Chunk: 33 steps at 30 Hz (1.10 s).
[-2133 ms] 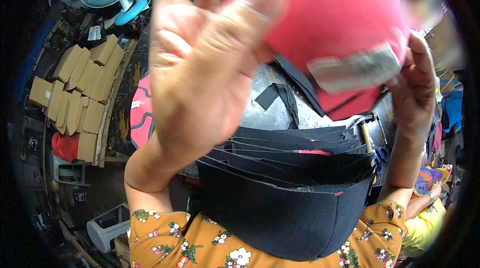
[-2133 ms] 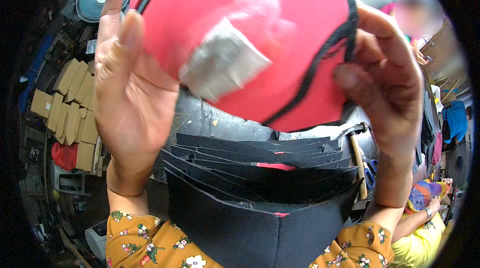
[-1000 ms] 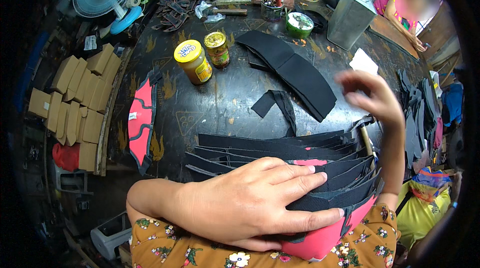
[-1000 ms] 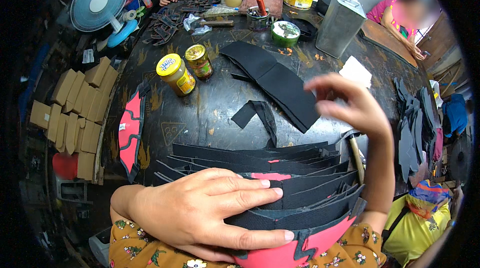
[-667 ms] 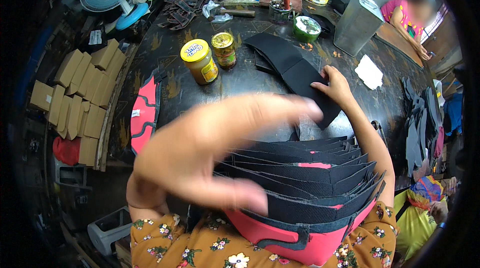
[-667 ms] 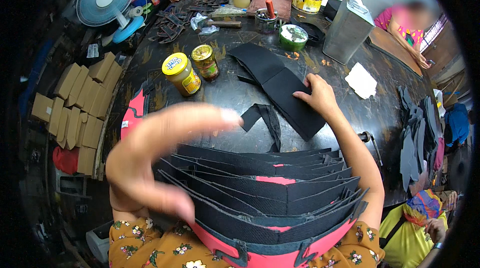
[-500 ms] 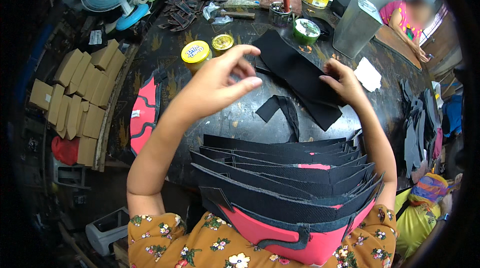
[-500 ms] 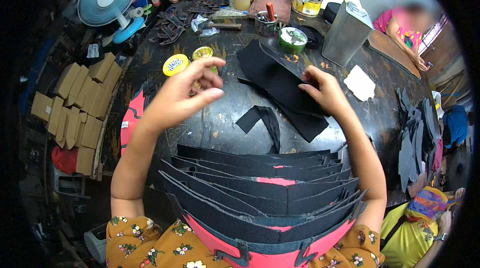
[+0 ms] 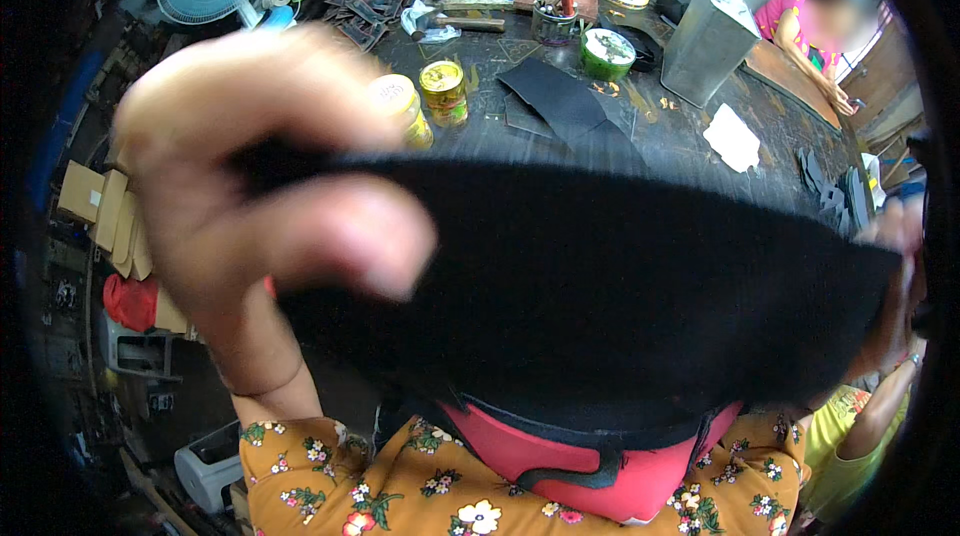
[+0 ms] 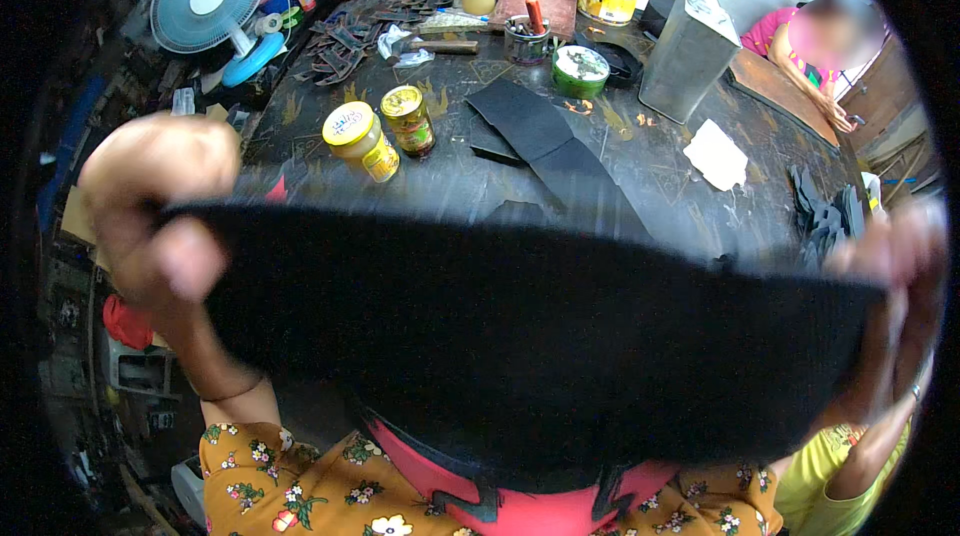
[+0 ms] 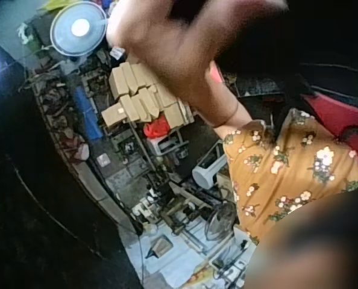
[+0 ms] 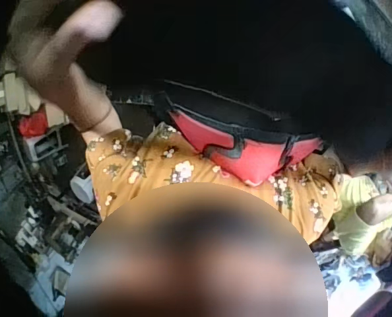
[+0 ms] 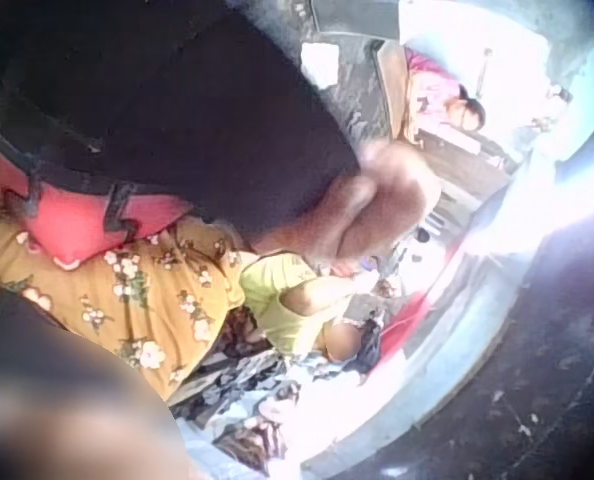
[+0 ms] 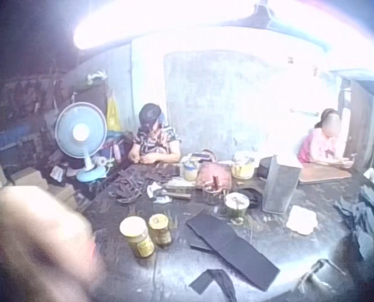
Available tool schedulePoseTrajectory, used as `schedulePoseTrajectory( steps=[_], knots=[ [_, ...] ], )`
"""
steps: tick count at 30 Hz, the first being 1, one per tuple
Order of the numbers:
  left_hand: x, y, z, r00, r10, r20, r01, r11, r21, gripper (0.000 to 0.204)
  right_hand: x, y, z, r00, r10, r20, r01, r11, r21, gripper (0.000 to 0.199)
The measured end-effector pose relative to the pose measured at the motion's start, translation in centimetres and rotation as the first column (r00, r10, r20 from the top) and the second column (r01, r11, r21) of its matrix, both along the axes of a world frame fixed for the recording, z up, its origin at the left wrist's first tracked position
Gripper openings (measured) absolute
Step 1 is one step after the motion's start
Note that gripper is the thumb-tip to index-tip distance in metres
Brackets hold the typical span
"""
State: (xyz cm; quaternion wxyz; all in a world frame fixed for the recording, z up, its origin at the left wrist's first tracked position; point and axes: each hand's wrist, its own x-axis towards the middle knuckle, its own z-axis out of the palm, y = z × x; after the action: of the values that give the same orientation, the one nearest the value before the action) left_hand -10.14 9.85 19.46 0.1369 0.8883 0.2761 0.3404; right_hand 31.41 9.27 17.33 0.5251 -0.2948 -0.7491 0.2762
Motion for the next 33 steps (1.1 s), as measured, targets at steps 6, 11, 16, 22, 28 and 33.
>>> schedulePoseTrajectory(
  steps=[6,11,16,22,28,33],
  knots=[
    [-0.1,-4.3,0.3,0.913,-0.403,0.062,0.379,0.781,-0.496,0.023,3.5,-3.0,-0.2,0.665,0.715,-0.216,-0.732,0.564,-0.383,0.026],
    [-0.3,-7.0,-4.1,0.865,-0.492,0.101,0.457,0.689,-0.563,0.029,1.6,-2.7,-1.5,0.554,0.774,0.306,-0.667,0.632,-0.394,0.041],
    [0.0,-6.0,-8.0,0.981,-0.194,0.013,0.151,0.716,-0.681,0.039,-1.6,-2.1,-4.2,0.769,0.507,0.388,-0.396,0.856,-0.332,0.059],
    [0.6,-4.9,-9.3,0.99,-0.106,-0.097,0.03,0.813,-0.582,0.043,-2.0,-2.9,-5.1,0.832,0.324,0.45,-0.305,0.945,-0.117,0.059],
    [-0.7,-5.6,-9.5,0.988,-0.096,-0.121,-0.002,0.777,-0.629,0.048,-0.1,-3.0,-5.5,0.707,0.169,0.686,-0.233,0.972,0.001,0.08],
    [-10.5,-3.6,-13.4,0.748,0.61,0.261,-0.314,0.672,-0.671,0.053,3.8,-0.3,-7.0,0.923,0.261,0.284,-0.25,0.965,-0.076,0.125]
  ],
)
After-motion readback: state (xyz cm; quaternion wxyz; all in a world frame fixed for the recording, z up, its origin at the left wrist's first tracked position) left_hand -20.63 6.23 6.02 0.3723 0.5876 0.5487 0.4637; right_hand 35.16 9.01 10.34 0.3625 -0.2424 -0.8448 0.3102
